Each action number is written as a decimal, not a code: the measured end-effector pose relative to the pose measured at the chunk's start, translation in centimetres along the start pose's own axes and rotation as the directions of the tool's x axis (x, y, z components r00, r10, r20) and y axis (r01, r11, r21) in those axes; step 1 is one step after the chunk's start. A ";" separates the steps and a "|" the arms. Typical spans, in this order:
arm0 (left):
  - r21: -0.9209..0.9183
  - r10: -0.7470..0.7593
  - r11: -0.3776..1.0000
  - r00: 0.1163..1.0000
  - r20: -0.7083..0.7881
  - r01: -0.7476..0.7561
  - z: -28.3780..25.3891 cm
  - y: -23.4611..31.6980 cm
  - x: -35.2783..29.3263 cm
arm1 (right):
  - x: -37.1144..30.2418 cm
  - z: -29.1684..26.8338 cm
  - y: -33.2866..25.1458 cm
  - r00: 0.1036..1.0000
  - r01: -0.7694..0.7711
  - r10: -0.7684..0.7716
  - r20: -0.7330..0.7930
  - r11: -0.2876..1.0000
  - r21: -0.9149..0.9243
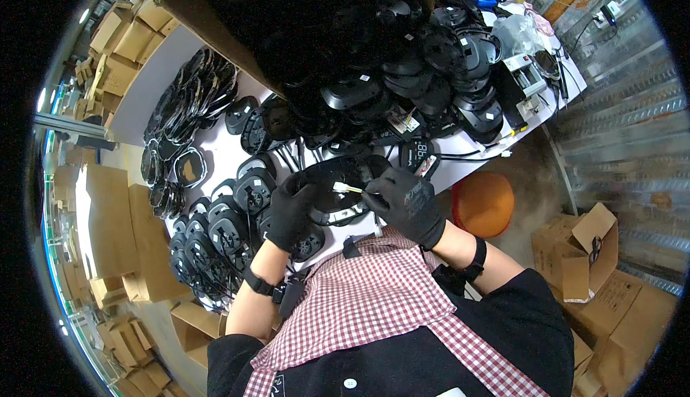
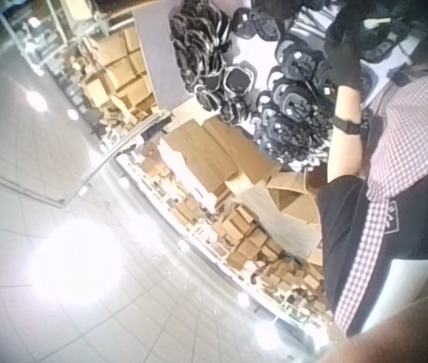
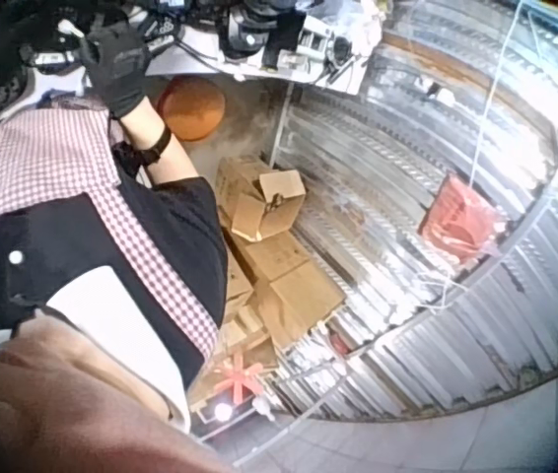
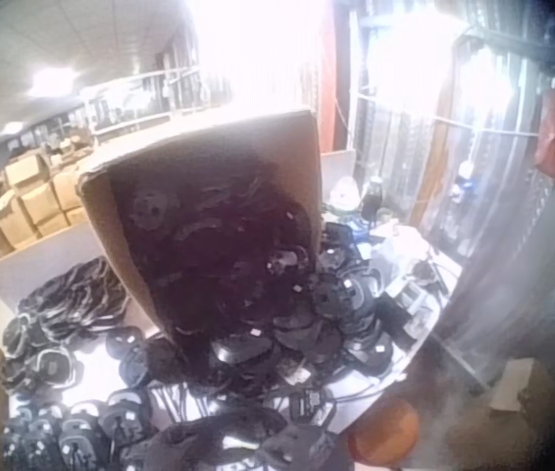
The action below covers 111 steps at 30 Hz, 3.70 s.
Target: The recorder is assembling electronic components, possibly digital displays or control panels, in a warehouse or factory setting.
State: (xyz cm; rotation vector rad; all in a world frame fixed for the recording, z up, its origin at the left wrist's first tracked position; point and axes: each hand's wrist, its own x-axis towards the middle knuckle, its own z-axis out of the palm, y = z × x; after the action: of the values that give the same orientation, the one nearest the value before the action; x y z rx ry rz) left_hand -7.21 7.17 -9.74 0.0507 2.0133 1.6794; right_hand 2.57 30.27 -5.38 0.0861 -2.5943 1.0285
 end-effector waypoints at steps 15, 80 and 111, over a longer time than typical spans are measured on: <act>0.322 0.218 0.931 0.970 -0.110 -0.173 0.8 2.4 -2.5 | -0.1 1.0 -1.5 0.945 0.321 -0.313 0.099 0.942 -0.092; 0.226 0.388 0.911 0.903 -0.186 -0.345 -9.7 5.7 -9.1 | 2.5 -2.5 3.3 0.887 -0.459 0.162 0.433 0.418 0.784; -0.539 0.154 0.842 0.942 0.300 0.034 -2.2 4.5 -6.8 | 8.8 -4.3 -5.1 0.985 0.170 -0.166 -0.038 0.948 0.270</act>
State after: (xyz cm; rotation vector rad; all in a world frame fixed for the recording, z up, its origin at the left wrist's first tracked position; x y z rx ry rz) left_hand -3.47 3.90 -2.90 0.1898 1.2530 2.0621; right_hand -3.47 30.04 3.90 0.3603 -2.3668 1.3083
